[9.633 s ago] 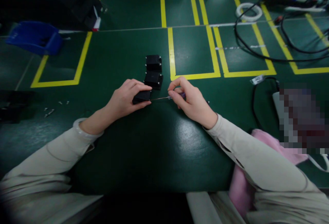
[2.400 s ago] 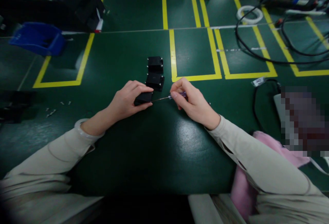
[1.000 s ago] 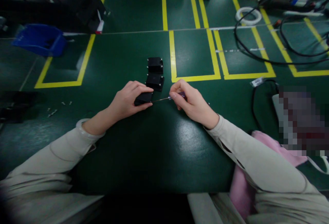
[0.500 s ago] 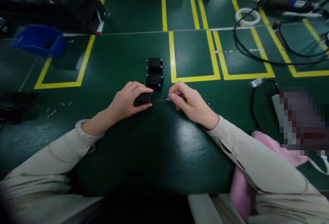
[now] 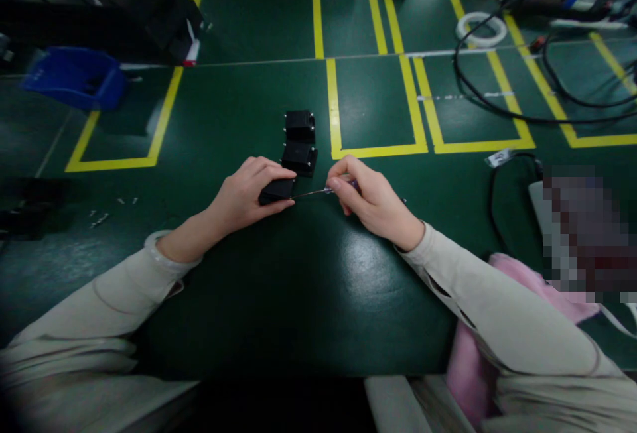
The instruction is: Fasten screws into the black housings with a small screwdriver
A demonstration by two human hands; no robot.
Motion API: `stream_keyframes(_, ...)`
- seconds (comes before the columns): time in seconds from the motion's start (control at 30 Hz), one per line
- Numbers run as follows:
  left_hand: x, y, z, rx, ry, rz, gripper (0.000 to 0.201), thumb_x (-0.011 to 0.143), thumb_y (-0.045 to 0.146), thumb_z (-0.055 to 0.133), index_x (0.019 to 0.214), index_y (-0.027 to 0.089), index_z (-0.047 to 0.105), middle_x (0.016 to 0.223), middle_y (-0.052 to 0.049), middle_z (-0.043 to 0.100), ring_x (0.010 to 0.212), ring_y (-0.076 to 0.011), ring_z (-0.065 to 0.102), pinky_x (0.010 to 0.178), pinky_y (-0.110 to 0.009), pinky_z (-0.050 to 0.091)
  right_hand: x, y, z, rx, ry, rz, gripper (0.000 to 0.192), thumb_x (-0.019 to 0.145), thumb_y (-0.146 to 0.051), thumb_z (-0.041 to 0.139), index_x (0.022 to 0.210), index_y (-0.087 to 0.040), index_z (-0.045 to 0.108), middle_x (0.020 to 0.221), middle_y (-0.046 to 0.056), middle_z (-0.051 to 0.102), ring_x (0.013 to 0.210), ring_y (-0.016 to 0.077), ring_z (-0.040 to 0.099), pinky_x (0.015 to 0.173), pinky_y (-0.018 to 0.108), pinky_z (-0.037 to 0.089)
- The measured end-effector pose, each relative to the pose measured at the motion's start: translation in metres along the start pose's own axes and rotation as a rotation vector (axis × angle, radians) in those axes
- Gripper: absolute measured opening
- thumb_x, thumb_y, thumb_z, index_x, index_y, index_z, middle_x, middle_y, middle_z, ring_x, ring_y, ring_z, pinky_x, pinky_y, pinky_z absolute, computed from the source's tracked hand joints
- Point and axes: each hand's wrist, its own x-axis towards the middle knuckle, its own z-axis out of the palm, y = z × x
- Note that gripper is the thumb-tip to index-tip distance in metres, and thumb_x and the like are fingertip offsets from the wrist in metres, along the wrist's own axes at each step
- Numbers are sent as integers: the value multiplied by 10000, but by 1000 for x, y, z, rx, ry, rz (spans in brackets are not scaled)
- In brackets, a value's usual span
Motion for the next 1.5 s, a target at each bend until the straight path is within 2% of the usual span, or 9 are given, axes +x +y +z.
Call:
stream_keyframes(0.27,0,0,0,9,8,3,410,942,402,642,1295,216,554,1186,-98,616,1105,-275,566,876,-402,515,0,-2,0,-26,13,-39,61,1006,-254,548,1001,-199,522,719,-41,568,572,81,574,566,241,447)
stream_keyframes(0.5,0,1,-1,8,-6,1,408,953,404,630,1303,212,546,1197,-97,611,1122,-274,561,873,-394,517,1,-6,0,-46,-15,7,176,1030,-356,512,947,-200,522,564,-65,514,473,84,498,487,244,361)
stream_keyframes(0.7,0,-1,1,-3,13,2,408,936,389,646,1297,224,548,1192,-96,618,1106,-275,569,876,-409,515,1,-3,1,0,12,-37,112,1023,-317,537,1011,-213,496,643,-66,540,541,86,547,566,253,423)
stream_keyframes(0.9,0,-1,1,-4,19,10,405,937,381,644,1295,217,551,1207,-98,616,1109,-274,566,869,-403,518,-1,-4,0,-46,-7,-2,173,1034,-355,512,945,-206,517,559,-74,507,462,77,483,484,247,352)
stream_keyframes(1.07,0,0,1,8,14,0,407,932,390,650,1292,223,556,1178,-95,622,1105,-277,571,880,-414,521,0,-3,0,-34,29,-41,112,1007,-312,563,1000,-212,514,697,-50,559,551,80,560,554,246,424)
stream_keyframes(1.27,0,-1,2,5,19,6,413,930,383,654,1297,227,549,1198,-96,620,1114,-279,570,876,-415,523,-1,-4,-1,-58,-7,-21,163,1028,-343,520,947,-203,539,589,-65,527,480,77,505,498,246,375)
stream_keyframes(1.5,0,-1,2,3,23,17,415,934,399,651,1294,219,550,1184,-98,621,1100,-274,573,862,-403,519,1,-5,-1,-54,8,-36,78,1005,-260,548,962,-195,536,646,-52,560,533,81,554,542,246,423)
